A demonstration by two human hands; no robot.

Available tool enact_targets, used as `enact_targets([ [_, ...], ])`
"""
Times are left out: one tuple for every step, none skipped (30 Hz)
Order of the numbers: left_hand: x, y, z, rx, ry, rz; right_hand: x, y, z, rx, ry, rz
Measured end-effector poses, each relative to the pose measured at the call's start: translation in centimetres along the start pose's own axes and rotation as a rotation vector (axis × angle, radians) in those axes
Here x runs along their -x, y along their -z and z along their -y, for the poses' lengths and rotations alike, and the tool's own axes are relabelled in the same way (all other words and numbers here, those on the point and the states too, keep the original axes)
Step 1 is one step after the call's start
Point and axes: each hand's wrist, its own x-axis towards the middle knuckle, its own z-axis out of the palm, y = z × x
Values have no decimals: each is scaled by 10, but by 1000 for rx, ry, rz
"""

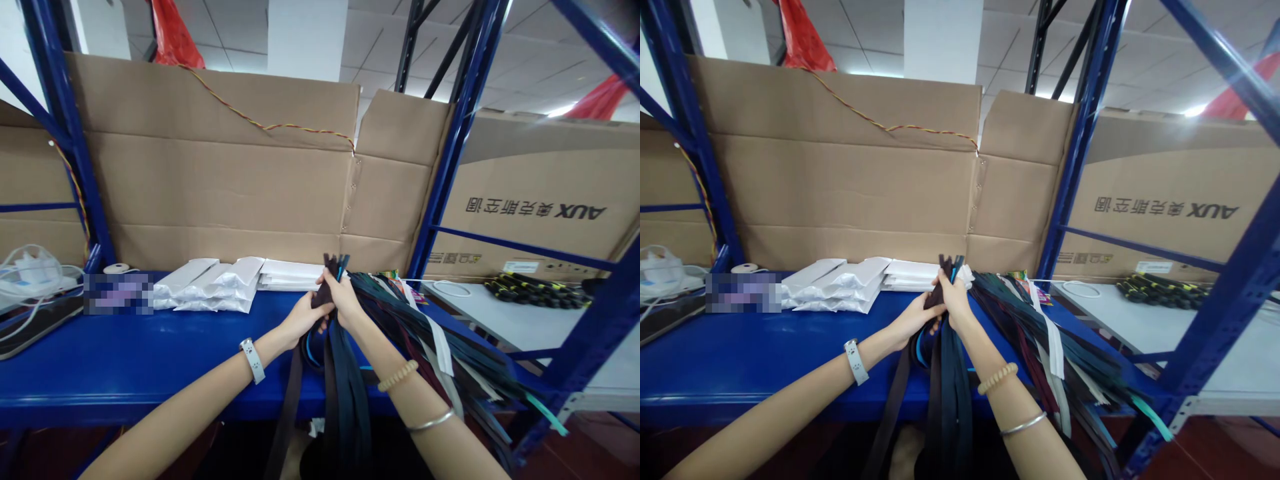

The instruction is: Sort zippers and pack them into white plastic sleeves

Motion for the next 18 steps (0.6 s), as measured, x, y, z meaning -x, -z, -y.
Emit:
enact_targets([
  [3, 0, -3, 0, 8, -37, -1, 0, 5, -55, 15, 0],
  [6, 1, -7, 12, 18, -61, -1, -2, 11, -115, 20, 22],
  [9, 1, -13, 38, 38, -52, -1, -4, 17, -173, 15, 59],
  [12, 2, -19, 78, 69, 2, 0, -6, 23, -216, 5, 103],
  [17, 2, -26, 128, 117, 98, 0, -8, 29, -241, -8, 147],
  [22, 3, -32, 183, 173, 207, -1, -10, 36, -244, -19, 185],
  [29, 3, -37, 238, 227, 300, -3, -11, 42, -229, -27, 215],
  [37, 2, -41, 290, 274, 355, -6, -10, 48, -201, -32, 244],
  [46, 1, -44, 342, 301, 365, -10, -7, 54, -165, -37, 269],
  [56, -1, -45, 393, 314, 344, -14, -1, 60, -128, -43, 287],
  [67, -2, -44, 433, 327, 308, -19, 6, 66, -96, -55, 302],
  [79, -3, -43, 449, 345, 277, -24, 16, 72, -71, -79, 315],
  [90, -3, -41, 447, 386, 275, -28, 27, 77, -42, -124, 339],
  [101, -3, -38, 436, 434, 296, -31, 39, 82, 2, -179, 364],
  [111, -1, -36, 421, 484, 333, -34, 52, 87, 73, -222, 372],
  [119, 1, -33, 415, 527, 368, -35, 64, 92, 181, -244, 361],
  [126, 4, -31, 415, 558, 391, -36, 75, 98, 328, -225, 316],
  [131, 7, -29, 418, 583, 398, -36, 85, 103, 499, -152, 205],
])
